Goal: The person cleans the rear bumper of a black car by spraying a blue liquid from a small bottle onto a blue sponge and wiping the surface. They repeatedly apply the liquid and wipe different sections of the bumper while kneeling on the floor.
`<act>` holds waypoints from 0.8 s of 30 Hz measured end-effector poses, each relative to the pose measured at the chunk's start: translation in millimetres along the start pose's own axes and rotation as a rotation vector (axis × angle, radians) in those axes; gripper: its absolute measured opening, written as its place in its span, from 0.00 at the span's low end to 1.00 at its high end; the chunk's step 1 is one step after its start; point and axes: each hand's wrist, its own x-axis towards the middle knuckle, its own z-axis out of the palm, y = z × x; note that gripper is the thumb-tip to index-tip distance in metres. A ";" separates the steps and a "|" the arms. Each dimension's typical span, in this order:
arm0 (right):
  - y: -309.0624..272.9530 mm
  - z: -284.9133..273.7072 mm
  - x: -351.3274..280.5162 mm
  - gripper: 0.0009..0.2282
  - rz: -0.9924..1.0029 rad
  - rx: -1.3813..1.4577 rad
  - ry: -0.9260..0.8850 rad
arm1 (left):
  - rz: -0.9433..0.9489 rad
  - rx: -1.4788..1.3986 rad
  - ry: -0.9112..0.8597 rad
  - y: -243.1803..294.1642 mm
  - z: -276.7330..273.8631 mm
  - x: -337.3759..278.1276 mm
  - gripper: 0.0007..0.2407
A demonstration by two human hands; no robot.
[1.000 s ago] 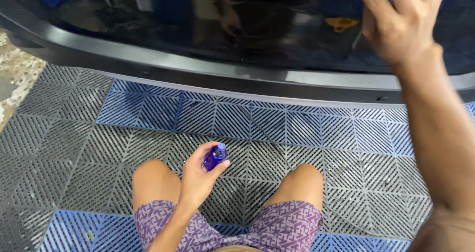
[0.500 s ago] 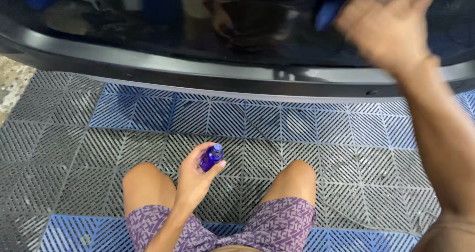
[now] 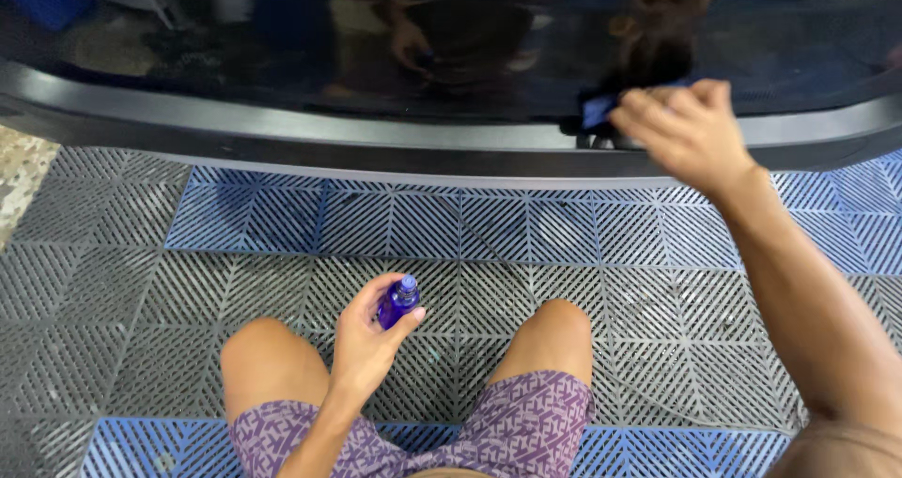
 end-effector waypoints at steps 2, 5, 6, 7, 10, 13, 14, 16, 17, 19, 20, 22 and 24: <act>21.8 -7.9 3.0 0.12 0.234 -0.166 -0.134 | 0.004 0.014 -0.008 1.3 0.3 2.6 0.20; 42.1 -22.5 22.5 0.12 0.450 -0.261 0.266 | -0.027 0.001 -0.012 1.2 -0.5 0.4 0.20; 41.4 -26.3 30.0 0.14 0.522 -0.131 0.444 | -0.039 -0.008 -0.014 1.3 -2.0 0.1 0.20; 39.9 -28.0 38.5 0.16 0.587 -0.049 0.572 | -0.025 -0.023 -0.014 1.6 -2.8 1.2 0.20; 26.2 -23.9 66.9 0.18 0.735 0.132 0.880 | -0.009 -0.047 -0.006 1.9 -9.4 2.2 0.20; 6.4 -23.3 95.3 0.14 0.861 0.261 0.930 | -0.021 -0.029 0.011 1.7 -21.7 2.8 0.20; -1.3 -23.8 107.4 0.13 0.886 0.300 0.944 | -0.021 -0.031 0.017 1.1 -25.9 4.9 0.20; -17.4 -23.7 136.9 0.12 0.880 0.368 0.970 | -0.015 -0.045 0.030 -0.6 -32.7 5.3 0.20; -28.3 -23.4 155.1 0.12 0.871 0.297 0.941 | -0.003 -0.055 0.032 -1.3 -36.7 6.4 0.20; -51.5 -21.9 194.1 0.11 0.850 0.155 0.886 | 0.015 -0.084 0.043 -2.0 -45.5 7.3 0.20; -61.7 -20.2 215.6 0.10 0.848 0.196 0.888 | 0.022 -0.103 0.050 -2.2 -49.6 7.4 0.20; -85.5 -16.4 258.5 0.08 0.800 0.235 0.892 | -0.001 -0.139 0.068 -2.8 -62.1 4.8 0.20; -108.5 -12.7 301.4 0.08 0.741 0.259 0.901 | -0.060 -0.176 0.091 -2.8 -74.2 -0.7 0.19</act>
